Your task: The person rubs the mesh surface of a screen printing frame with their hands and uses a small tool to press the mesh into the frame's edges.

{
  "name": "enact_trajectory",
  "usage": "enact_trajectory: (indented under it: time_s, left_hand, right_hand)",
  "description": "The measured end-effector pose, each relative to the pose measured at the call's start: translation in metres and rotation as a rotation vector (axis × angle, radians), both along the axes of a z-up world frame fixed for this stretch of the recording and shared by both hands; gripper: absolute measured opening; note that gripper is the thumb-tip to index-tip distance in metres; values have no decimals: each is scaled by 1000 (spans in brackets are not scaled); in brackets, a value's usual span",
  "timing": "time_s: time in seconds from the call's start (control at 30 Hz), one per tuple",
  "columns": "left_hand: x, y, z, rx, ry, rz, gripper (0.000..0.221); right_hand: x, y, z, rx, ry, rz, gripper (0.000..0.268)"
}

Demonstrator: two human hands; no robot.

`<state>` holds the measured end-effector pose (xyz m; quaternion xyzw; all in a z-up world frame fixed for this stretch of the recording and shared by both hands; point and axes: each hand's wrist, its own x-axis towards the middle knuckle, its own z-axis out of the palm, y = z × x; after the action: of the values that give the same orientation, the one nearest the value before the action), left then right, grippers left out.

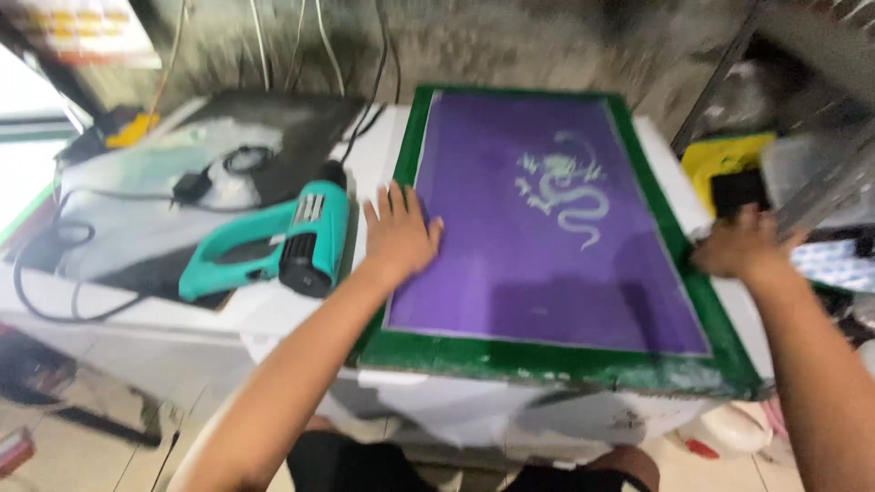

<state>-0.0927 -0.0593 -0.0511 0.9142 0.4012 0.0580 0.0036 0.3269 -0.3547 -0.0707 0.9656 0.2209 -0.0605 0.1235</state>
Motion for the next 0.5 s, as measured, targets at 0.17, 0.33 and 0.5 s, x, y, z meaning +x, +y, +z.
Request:
enact_trajectory:
  time_s: [0.17,0.33,0.5]
  left_hand:
    - [-17,-124,39,-381,7,-354,79]
    - [-28,-136,2,-400,71,-526,71]
    - [-45,-142,23,-472,121,-427,76]
  right_hand:
    - [-206,17,27,180,-73,598,52]
    - [-302,7,41,312,456,525,65]
    - [-280,-20,21,486,411,430,64]
